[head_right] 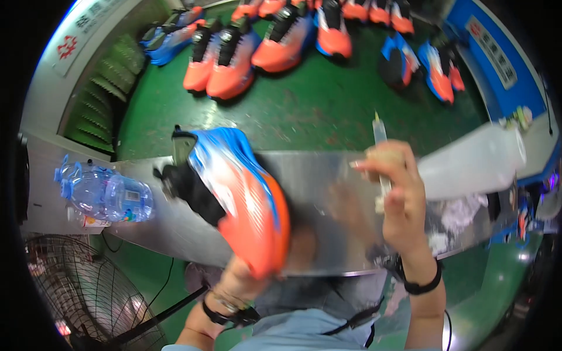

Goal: Using a syringe to apply adhesive or liquid treatment to the edges of shoe soles on an assembly line.

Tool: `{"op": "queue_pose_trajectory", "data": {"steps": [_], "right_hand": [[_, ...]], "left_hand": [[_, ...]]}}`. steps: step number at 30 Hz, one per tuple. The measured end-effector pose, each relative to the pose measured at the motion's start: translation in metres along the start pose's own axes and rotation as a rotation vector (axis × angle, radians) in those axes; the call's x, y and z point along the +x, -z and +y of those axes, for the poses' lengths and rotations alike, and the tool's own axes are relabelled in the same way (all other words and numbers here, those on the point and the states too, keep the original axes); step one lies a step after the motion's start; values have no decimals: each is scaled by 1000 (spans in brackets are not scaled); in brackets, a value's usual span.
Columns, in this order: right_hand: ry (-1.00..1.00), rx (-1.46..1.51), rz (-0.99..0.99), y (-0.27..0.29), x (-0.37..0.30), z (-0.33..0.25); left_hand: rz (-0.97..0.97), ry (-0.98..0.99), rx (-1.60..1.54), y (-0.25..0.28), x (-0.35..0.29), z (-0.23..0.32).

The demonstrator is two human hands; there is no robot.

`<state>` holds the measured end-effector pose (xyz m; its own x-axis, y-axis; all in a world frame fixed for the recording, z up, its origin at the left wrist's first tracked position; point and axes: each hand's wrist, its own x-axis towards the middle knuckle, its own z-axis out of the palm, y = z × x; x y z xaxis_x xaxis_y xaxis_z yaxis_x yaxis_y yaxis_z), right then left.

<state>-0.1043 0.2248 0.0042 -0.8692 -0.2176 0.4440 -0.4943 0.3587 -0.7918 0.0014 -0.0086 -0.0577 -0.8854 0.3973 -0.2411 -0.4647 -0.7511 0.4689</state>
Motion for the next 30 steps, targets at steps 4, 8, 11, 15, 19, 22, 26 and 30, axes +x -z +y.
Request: {"op": "queue_pose_trajectory", "data": {"steps": [4,8,11,15,19,22,26,30], "right_hand": [[-45,0,-56,-15,-3,15],[-149,43,-14,-25,-2,10],[-201,29,24,-9,-8,1],[-169,-88,-49,26,-28,-5],[-225,-91,45,26,-40,-21],[-224,-167,-24,32,-45,-31],[-197,-100,-17,48,-63,-27],[-210,-112,-7,70,-85,-20]], "left_hand": [[94,-122,-357,60,76,143],[527,-386,136,182,140,319],[678,-872,353,293,142,412],[1247,-794,342,309,142,472],[718,-61,759,185,195,388],[808,125,856,149,226,349],[684,-169,853,144,252,326],[660,-259,922,130,258,303]]}}
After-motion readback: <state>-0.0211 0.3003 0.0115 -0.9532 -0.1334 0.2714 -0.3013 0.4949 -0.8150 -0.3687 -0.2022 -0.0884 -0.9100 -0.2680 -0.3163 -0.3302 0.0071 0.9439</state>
